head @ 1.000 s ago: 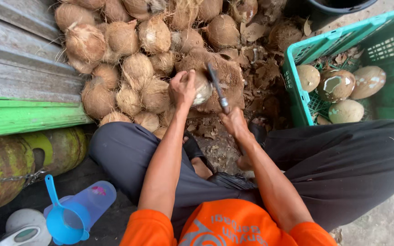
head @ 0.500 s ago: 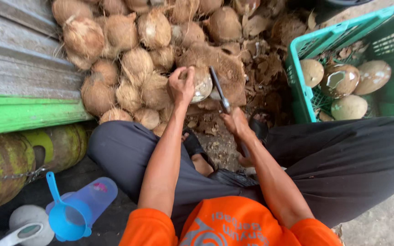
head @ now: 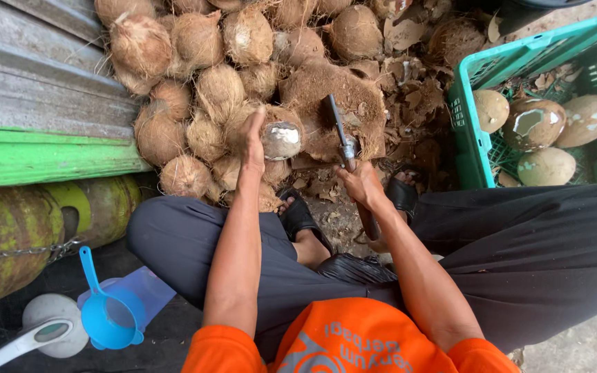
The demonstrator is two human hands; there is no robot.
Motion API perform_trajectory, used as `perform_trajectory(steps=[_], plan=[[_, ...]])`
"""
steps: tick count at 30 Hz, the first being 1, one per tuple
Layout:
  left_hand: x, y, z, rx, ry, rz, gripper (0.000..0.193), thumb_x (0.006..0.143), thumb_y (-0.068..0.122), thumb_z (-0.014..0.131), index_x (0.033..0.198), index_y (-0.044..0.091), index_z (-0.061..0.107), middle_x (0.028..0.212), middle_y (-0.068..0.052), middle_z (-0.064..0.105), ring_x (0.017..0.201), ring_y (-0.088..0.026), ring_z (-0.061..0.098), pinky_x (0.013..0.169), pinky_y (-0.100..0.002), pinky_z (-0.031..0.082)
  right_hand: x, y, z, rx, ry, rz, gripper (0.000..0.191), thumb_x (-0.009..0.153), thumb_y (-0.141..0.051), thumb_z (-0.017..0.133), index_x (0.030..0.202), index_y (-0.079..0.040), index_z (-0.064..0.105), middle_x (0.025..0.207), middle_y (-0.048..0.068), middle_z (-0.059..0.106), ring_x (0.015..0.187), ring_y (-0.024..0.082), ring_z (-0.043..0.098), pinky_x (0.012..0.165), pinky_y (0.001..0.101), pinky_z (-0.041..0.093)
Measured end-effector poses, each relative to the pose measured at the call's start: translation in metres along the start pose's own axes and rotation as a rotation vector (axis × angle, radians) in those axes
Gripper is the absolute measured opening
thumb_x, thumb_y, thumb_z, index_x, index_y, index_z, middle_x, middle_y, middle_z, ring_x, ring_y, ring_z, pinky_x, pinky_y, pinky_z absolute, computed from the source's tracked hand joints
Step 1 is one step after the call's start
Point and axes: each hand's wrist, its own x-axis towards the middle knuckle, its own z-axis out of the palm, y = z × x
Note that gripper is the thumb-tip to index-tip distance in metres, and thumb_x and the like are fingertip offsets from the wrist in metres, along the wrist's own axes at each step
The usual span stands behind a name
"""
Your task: The person sits on the ground and uses a cleaver to chop the fibrous husk off coconuts one at a time, rotating each coconut between strikes, then tosses the husked coconut into a green plastic crate beside them.
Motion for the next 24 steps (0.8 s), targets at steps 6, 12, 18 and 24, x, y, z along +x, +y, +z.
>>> perform_trajectory(steps=[6,12,18,24], plan=[[-0.026,0.050,0.006,0.368,-0.197,-0.028,0.130,0.048,0.057,0.091,0.158,0.023,0.030,0.168,-0.014,0.025,0.154,-0.033,0.027,0.118,-0.064,0.021,0.005,0.004,0.002,-0.025,0.017,-0.009,0.031,0.097,-0.032,0.069,0.079,-0.007,0.063,0.052,0.003,0.055,0.042,0.016,0.052,0.043,0.0354,0.042],[-0.030,0.047,0.015,0.407,-0.155,-0.093,0.130,0.042,0.055,0.090,0.155,0.018,0.037,0.157,-0.018,0.043,0.143,-0.034,0.046,0.115,-0.059,0.037,0.008,0.003,0.002,-0.075,0.027,0.000,0.038,0.097,-0.038,0.069,0.078,-0.005,0.061,0.054,0.004,0.056,0.044,0.017,0.054,0.046,0.0389,0.046],[-0.020,0.021,0.020,0.432,-0.014,-0.050,0.123,0.044,0.053,0.089,0.150,0.011,0.042,0.144,-0.021,0.053,0.130,-0.035,0.057,0.105,-0.056,0.045,0.009,-0.001,0.004,-0.072,0.018,-0.003,0.038,0.097,-0.037,0.069,0.076,-0.006,0.060,0.054,0.005,0.056,0.044,0.017,0.054,0.045,0.0378,0.046],[-0.012,0.006,0.018,0.236,0.208,-0.234,0.133,0.049,0.057,0.091,0.155,0.003,0.031,0.151,-0.027,0.043,0.137,-0.038,0.049,0.111,-0.056,0.041,0.009,-0.003,0.001,-0.052,-0.007,0.015,0.038,0.098,-0.036,0.069,0.076,-0.006,0.058,0.053,0.005,0.055,0.042,0.018,0.052,0.043,0.0385,0.044]])
